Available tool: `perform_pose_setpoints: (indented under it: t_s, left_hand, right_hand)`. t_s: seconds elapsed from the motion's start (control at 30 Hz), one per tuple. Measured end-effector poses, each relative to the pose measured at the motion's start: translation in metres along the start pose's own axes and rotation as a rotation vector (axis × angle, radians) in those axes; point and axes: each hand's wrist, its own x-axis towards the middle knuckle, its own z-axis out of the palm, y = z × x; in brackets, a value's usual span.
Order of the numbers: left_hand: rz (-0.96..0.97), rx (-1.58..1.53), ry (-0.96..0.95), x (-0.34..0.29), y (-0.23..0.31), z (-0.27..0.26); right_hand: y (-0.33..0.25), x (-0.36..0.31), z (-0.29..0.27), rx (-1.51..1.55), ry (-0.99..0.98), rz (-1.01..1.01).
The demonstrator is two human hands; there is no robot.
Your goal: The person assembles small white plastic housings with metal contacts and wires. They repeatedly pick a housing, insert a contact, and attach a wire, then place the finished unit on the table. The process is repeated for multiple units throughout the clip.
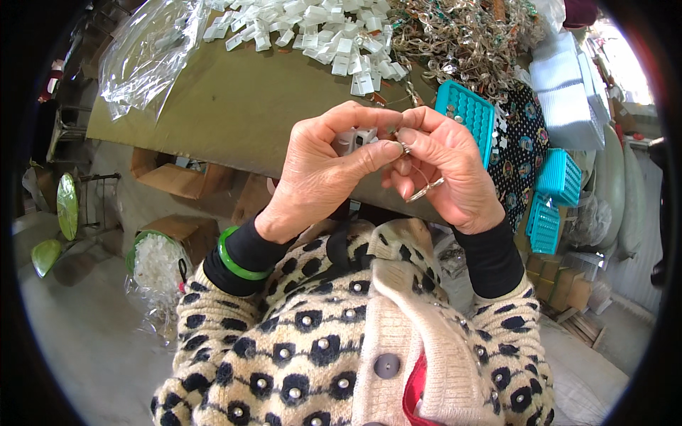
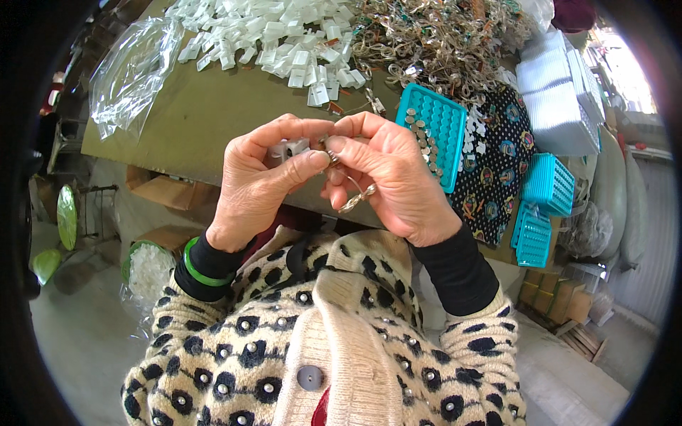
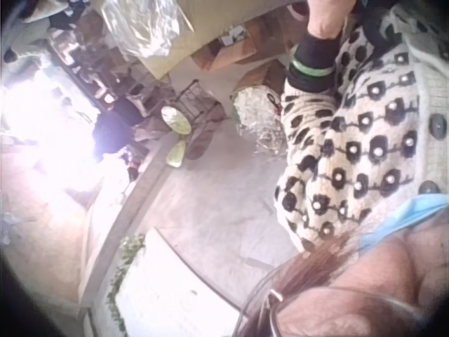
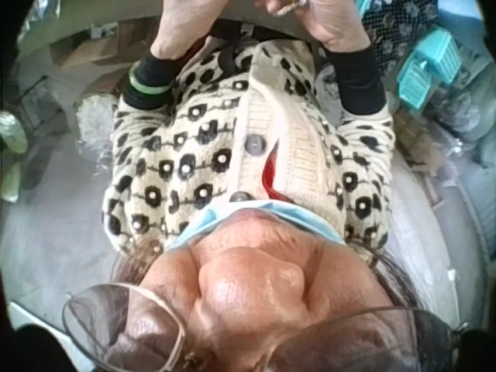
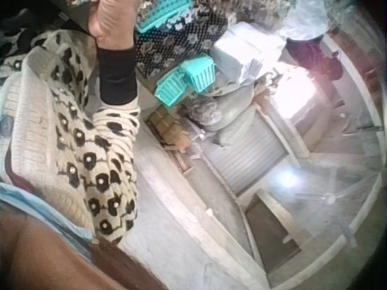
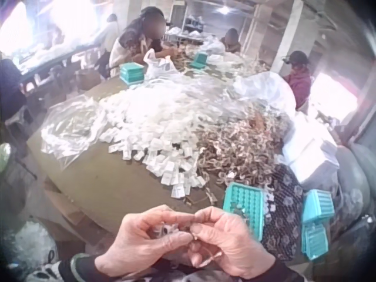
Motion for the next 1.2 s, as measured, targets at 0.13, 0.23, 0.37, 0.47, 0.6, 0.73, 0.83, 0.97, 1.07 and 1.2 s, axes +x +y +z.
perform_pose_setpoints:
  t_s: [0.13, 0.23, 0.37, 0.47, 0.6, 0.73, 0.83, 0.97, 1.07, 1.2]
  left_hand:
    - [-0.042, 0.065, 0.048, -0.003, -0.002, 0.008]
    - [-0.087, 0.069, 0.11, -0.004, -0.003, 0.012]
    - [-0.237, -0.168, 0.113, -0.003, -0.005, 0.011]
    - [-0.318, -0.355, 0.047, -0.003, -0.007, 0.009]
    - [-0.355, -0.547, -0.062, -0.005, -0.012, 0.006]
    - [-0.405, -0.663, -0.156, -0.004, -0.015, 0.003]
    - [-0.433, -0.725, -0.197, -0.006, -0.018, 0.002]
    - [-0.467, -0.772, -0.267, -0.011, -0.021, 0.002]
    - [-0.511, -0.809, -0.3, -0.015, -0.022, -0.001]
    - [-0.473, -0.947, -0.311, -0.016, -0.027, -0.004]
  right_hand:
    - [-0.002, -0.003, -0.001, -0.016, -0.007, 0.06]
    - [0.005, -0.012, 0.005, -0.47, 0.09, -0.298]
    - [0.015, -0.02, 0.004, -1.387, 0.251, -0.775]
    - [0.021, -0.019, -0.001, -1.307, 0.326, -0.819]
    - [0.024, -0.017, -0.005, -1.12, 0.313, -0.813]
    - [0.018, -0.02, -0.01, -1.068, 0.16, -0.812]
    - [0.015, -0.02, -0.014, -1.011, 0.076, -0.818]
    - [0.012, -0.024, -0.016, -0.774, 0.035, -0.54]
    - [0.012, -0.025, -0.007, -0.403, 0.001, -0.275]
    - [0.012, -0.022, 0.008, -0.343, 0.047, -0.264]
